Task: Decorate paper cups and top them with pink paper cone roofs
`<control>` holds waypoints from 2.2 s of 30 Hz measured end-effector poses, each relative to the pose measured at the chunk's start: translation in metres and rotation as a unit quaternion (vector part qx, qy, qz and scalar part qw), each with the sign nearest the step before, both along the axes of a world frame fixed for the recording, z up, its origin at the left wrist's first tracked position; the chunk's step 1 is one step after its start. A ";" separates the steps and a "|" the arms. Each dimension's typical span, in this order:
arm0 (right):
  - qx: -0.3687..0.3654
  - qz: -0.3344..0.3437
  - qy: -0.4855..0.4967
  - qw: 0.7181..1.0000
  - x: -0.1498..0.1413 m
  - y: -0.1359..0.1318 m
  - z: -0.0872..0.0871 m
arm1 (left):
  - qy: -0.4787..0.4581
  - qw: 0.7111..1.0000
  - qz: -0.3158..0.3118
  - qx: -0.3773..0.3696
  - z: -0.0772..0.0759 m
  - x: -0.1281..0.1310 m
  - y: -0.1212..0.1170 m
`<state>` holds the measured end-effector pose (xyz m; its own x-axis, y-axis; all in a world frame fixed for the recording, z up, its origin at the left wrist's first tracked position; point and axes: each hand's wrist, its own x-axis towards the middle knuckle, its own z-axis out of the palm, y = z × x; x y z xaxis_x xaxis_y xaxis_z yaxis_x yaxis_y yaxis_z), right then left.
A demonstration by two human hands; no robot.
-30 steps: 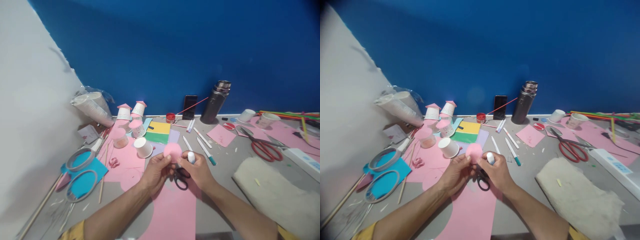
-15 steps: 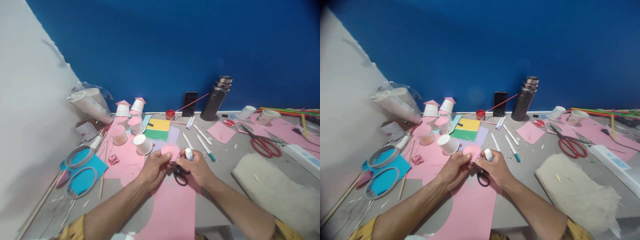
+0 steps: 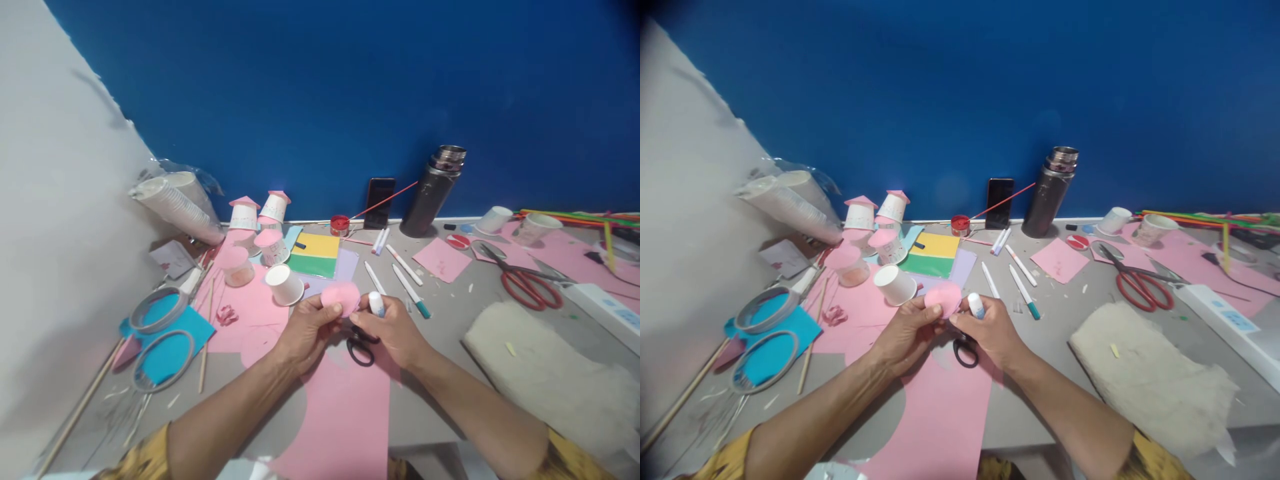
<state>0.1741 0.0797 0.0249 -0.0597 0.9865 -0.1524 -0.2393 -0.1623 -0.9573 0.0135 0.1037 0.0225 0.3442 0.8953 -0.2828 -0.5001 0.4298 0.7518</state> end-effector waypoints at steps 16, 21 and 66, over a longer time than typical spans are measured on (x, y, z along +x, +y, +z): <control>0.032 -0.021 -0.052 0.998 0.002 0.000 -0.004 | 0.004 0.994 -0.021 0.106 0.004 0.000 -0.011; 0.037 -0.037 -0.088 0.995 0.004 0.001 -0.003 | -0.005 0.994 -0.044 0.097 0.005 0.001 -0.010; 0.011 -0.024 0.000 1.000 0.006 0.005 -0.008 | -0.003 1.000 -0.025 0.012 0.005 -0.002 -0.005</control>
